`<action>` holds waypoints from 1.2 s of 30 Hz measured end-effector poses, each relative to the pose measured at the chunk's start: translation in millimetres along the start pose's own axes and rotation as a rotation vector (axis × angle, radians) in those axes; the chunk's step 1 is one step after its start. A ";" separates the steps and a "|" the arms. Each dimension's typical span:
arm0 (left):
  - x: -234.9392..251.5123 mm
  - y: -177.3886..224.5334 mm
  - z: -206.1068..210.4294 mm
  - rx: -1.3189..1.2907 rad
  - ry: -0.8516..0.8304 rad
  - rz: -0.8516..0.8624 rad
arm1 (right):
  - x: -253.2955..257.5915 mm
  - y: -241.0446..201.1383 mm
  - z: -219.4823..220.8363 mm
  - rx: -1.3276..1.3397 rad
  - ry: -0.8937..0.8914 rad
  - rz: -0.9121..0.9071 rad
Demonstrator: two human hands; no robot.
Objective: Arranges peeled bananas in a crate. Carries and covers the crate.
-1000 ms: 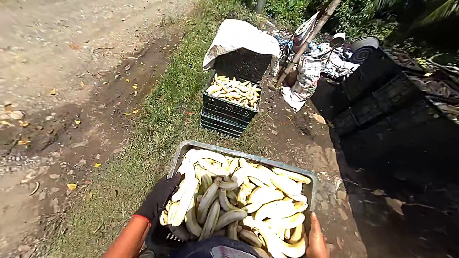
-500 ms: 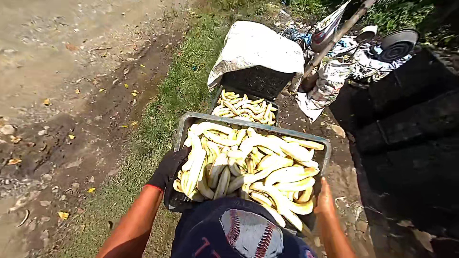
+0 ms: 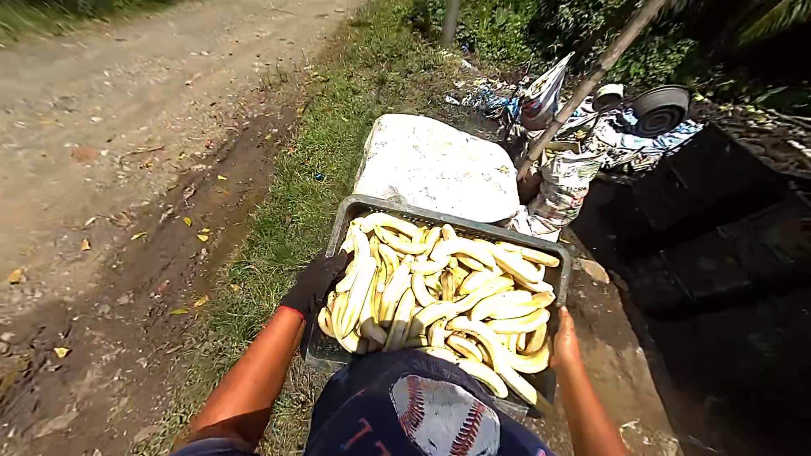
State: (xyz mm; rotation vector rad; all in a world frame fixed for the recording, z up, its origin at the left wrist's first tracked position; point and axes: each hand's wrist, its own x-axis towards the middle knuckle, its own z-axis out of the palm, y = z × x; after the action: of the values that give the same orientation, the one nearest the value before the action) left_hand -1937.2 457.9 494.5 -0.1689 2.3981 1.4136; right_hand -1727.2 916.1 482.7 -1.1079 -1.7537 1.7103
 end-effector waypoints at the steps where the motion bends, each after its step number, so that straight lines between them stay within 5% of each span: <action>1: 23.9 10.6 7.3 0.000 0.008 -0.015 | 25.3 -0.4 11.1 -0.016 -0.003 0.037; 6: 124.5 32.3 39.6 0.091 -0.004 -0.146 | 140.9 1.0 51.7 -0.199 -0.075 0.227; 12: 142.9 69.0 59.5 0.096 0.010 -0.300 | 198.1 13.4 52.3 -0.264 -0.002 0.332; 21: 129.9 92.1 59.7 0.128 0.022 -0.367 | 196.3 17.3 48.9 -0.335 0.041 0.457; 24: 130.6 68.1 49.8 0.138 -0.036 -0.301 | 190.7 9.6 52.3 -0.364 0.046 0.440; 31: 136.1 89.5 13.1 -0.036 -0.519 -0.270 | 174.6 5.7 44.3 -0.301 -0.055 0.203; 36: 116.9 77.1 -15.9 0.176 -0.513 0.068 | 156.2 7.6 -0.3 -0.347 -0.062 0.199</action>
State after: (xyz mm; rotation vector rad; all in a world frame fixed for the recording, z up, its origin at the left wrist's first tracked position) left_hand -2071.2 491.0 523.4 0.2884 2.0920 1.0973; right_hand -1815.2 1038.7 442.2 -1.4314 -2.0961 1.6009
